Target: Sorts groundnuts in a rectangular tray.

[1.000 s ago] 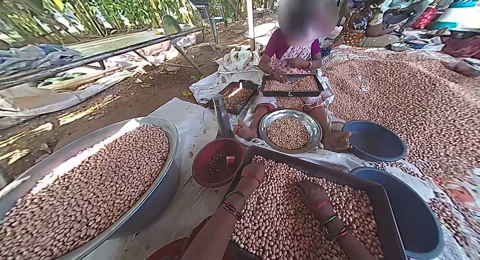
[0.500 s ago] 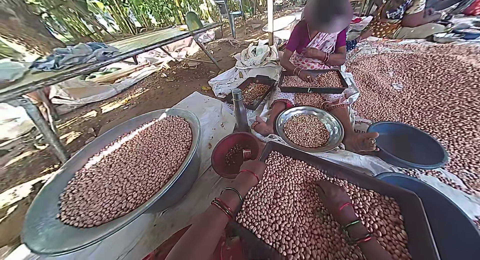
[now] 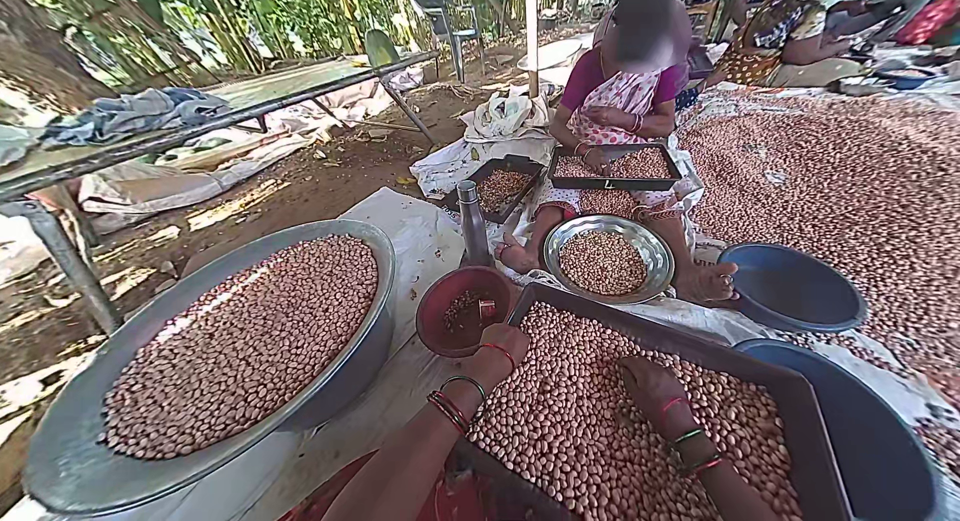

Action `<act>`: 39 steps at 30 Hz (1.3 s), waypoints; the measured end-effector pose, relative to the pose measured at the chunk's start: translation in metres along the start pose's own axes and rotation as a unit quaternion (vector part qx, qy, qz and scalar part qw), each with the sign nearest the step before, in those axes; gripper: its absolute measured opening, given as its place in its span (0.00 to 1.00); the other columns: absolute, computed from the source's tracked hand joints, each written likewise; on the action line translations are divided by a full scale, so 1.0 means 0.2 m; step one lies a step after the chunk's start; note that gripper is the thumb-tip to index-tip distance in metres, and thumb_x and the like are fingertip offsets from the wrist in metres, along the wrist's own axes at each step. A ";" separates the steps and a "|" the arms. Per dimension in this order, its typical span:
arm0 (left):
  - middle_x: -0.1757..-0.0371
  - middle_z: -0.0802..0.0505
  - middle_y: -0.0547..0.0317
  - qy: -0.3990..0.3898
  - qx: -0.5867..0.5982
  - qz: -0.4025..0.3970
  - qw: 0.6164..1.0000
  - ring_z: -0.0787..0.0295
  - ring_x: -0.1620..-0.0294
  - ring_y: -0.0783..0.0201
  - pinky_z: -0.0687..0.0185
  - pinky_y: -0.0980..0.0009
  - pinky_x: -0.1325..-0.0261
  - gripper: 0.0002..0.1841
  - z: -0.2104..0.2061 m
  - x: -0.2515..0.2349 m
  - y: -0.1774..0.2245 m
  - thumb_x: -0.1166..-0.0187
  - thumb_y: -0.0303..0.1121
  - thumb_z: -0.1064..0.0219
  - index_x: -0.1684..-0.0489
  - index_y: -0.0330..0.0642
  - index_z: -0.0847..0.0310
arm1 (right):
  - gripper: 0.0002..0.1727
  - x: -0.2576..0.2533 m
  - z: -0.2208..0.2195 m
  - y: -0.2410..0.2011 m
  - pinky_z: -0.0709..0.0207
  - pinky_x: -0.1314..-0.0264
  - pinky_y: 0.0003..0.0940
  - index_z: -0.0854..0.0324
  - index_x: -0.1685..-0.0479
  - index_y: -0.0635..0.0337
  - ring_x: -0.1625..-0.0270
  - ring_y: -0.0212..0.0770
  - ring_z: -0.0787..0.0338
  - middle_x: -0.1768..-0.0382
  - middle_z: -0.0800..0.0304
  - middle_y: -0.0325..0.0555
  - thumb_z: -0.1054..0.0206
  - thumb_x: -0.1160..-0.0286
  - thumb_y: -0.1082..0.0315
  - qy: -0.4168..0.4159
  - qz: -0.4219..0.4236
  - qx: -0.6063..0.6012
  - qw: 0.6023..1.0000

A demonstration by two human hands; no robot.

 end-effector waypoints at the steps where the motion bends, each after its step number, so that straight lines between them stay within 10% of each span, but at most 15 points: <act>1: 0.34 0.13 0.36 0.000 -0.004 0.002 1.000 0.16 0.30 0.37 0.20 0.41 0.37 0.17 0.00 0.00 0.01 0.11 0.23 0.53 0.35 0.30 0.20 | 0.21 0.00 0.00 0.00 0.28 0.24 0.61 0.17 0.30 0.65 0.27 0.64 0.14 0.32 0.12 0.63 0.49 0.08 0.67 0.007 0.003 0.002 1.000; 19: 0.30 0.13 0.37 0.029 -0.018 -0.004 0.999 0.17 0.27 0.38 0.22 0.41 0.33 0.21 -0.06 -0.06 0.04 0.08 0.25 0.56 0.24 0.38 0.24 | 0.24 -0.17 0.07 -0.04 0.38 0.13 0.58 0.23 0.21 0.62 0.17 0.60 0.24 0.22 0.21 0.61 0.46 0.08 0.61 0.035 -0.036 -0.134 0.990; 24: 0.31 0.13 0.36 0.043 0.003 0.003 0.999 0.17 0.28 0.36 0.23 0.39 0.32 0.22 -0.09 -0.08 0.03 0.06 0.30 0.58 0.21 0.39 0.27 | 0.22 -0.01 -0.15 -0.38 0.39 0.16 0.65 0.16 0.28 0.62 0.20 0.62 0.22 0.27 0.16 0.63 0.42 0.11 0.59 -0.055 0.122 -0.088 0.987; 31: 0.30 0.14 0.34 0.095 0.135 0.015 0.986 0.17 0.27 0.35 0.25 0.39 0.29 0.24 -0.01 -0.07 -0.03 0.04 0.41 0.57 0.17 0.40 0.32 | 0.27 0.27 -0.02 -0.05 0.68 0.12 0.80 0.23 0.18 0.51 0.05 0.70 0.53 0.09 0.41 0.61 0.37 0.13 0.54 -0.133 0.036 0.049 0.989; 34: 0.37 0.11 0.34 0.161 0.369 -0.041 0.915 0.12 0.36 0.40 0.24 0.42 0.30 0.20 0.00 -0.05 -0.02 0.07 0.37 0.47 0.25 0.34 0.23 | 0.26 0.45 -0.04 -0.36 0.30 0.25 0.70 0.18 0.26 0.62 0.26 0.68 0.17 0.30 0.15 0.66 0.35 0.14 0.53 -0.166 0.144 0.003 0.976; 36: 0.62 0.14 0.48 0.196 0.544 -0.056 0.814 0.20 0.69 0.59 0.24 0.63 0.61 0.14 -0.04 -0.02 0.00 0.09 0.32 0.43 0.40 0.31 0.19 | 0.24 0.58 -0.20 -0.55 0.24 0.35 0.71 0.19 0.29 0.66 0.33 0.70 0.14 0.36 0.13 0.68 0.39 0.11 0.56 -0.267 0.193 0.012 0.944; 39: 0.90 0.32 0.71 0.149 0.837 -0.067 0.522 0.41 0.95 0.81 0.45 0.86 0.91 0.12 -0.14 0.04 0.08 0.08 0.27 0.51 0.65 0.42 0.27 | 0.19 0.67 -0.33 -0.62 0.25 0.35 0.68 0.22 0.31 0.74 0.32 0.73 0.16 0.36 0.14 0.72 0.46 0.09 0.69 -0.295 0.200 0.079 0.931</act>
Point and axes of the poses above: each hand's wrist, its own x-axis away from the middle knuckle, its own z-axis out of the back of the hand, y = z × x, the point moved 8 cm from there along -x, towards the middle knuckle
